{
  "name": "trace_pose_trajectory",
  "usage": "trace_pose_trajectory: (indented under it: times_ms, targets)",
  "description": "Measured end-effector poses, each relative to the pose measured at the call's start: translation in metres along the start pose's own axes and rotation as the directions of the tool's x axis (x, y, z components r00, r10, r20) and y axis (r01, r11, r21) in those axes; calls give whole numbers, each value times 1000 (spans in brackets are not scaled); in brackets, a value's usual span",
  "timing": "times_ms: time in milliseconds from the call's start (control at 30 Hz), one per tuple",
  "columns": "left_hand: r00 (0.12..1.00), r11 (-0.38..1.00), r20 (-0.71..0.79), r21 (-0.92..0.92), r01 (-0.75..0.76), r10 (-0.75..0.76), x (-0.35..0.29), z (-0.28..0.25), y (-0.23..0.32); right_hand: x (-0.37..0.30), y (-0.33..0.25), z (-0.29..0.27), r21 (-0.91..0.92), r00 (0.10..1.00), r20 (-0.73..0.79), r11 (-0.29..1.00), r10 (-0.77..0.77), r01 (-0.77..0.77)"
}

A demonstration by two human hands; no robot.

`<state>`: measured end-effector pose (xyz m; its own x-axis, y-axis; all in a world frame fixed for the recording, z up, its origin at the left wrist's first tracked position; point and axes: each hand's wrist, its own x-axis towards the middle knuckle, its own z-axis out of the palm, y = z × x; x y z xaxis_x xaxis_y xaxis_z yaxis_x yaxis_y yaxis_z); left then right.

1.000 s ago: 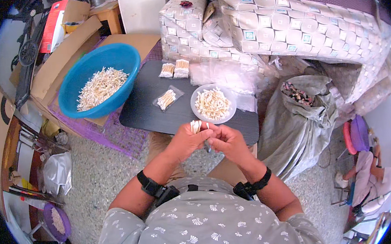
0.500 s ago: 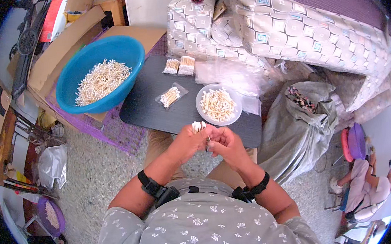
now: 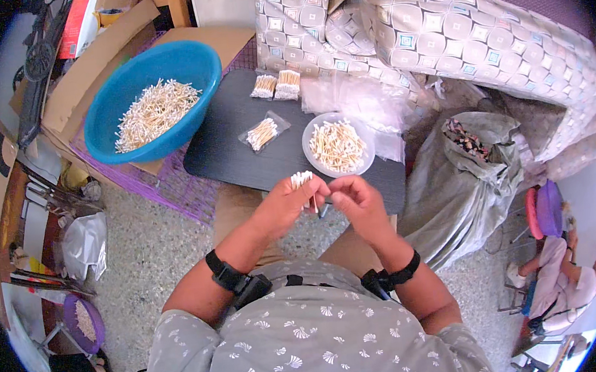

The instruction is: Packaging cotton swabs into small plastic bags.

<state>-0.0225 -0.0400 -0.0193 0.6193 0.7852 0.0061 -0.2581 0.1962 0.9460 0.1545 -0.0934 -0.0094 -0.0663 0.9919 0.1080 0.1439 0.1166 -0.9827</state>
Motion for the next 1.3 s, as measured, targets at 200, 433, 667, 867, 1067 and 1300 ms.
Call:
trace_pose_trajectory:
  times_ms: [200, 433, 667, 867, 1067, 1300]
  targets:
    - [936, 896, 188, -284, 342, -298, -4, 6, 0, 19, -27, -3, -3, 973, 121, 980, -198, 199]
    - [891, 815, 285, -374, 443, -353, -3, 1, -9, 27, -18, 4, -127, 864, 425, 927, -270, 352]
    - [860, 823, 319, -288, 489, -399, 2, -4, -5, 18, -14, -7, -29, 955, 291, 997, -56, 67]
    - [864, 846, 220, -200, 494, -453, 5, -7, -17, 19, 9, -6, -82, 969, 202, 983, -144, 164]
    - [918, 912, -62, -160, 377, -391, 16, -45, -28, 16, 41, -18, -175, 980, 178, 983, 89, -57]
    - [912, 904, -114, -226, 363, -395, 39, -55, -34, 22, 61, -27, -228, 999, 9, 973, 49, -46]
